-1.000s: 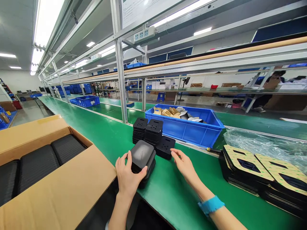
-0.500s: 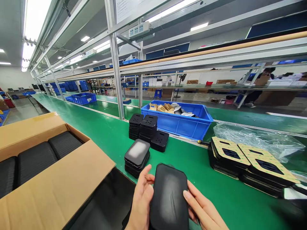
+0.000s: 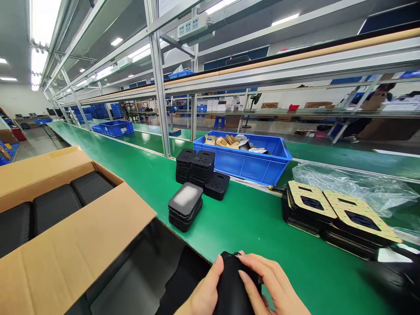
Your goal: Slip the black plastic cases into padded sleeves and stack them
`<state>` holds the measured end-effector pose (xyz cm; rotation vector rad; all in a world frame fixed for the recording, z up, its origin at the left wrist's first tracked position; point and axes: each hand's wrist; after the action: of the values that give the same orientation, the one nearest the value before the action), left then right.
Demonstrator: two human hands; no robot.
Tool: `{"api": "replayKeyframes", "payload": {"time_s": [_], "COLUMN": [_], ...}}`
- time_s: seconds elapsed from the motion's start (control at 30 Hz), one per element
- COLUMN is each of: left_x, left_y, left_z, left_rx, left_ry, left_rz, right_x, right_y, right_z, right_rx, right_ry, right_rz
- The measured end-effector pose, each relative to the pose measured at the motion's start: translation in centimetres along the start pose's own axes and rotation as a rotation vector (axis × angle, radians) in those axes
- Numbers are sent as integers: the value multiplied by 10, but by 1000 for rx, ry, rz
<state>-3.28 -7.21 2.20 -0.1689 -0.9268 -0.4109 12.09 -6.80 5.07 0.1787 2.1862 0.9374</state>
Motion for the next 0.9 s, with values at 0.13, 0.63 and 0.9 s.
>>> {"api": "replayKeyframes", "payload": {"time_s": [0.13,0.63,0.9], "left_x": [10,11,-1], "left_y": [-6,-4,1], "left_z": [4,-3,10], "left_rx": [33,159,348], "left_ry": [97,428,618], "left_rz": [-10,171,110], "right_x": [0,7,1], "right_y": [6,14,6], "right_z": [-2,9,7], "right_rx": [-103,-167,620], "right_ry": [-44,27,659], "right_rz": [-15,-58,-268]}}
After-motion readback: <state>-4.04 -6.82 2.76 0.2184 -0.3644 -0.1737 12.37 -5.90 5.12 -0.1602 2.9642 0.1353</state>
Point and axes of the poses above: each hand's wrist, its own y-axis towards the middle knuckle, its own x-axis out of the palm, z = x × y, and after that the axes turned 9 degrees about x, right-handed
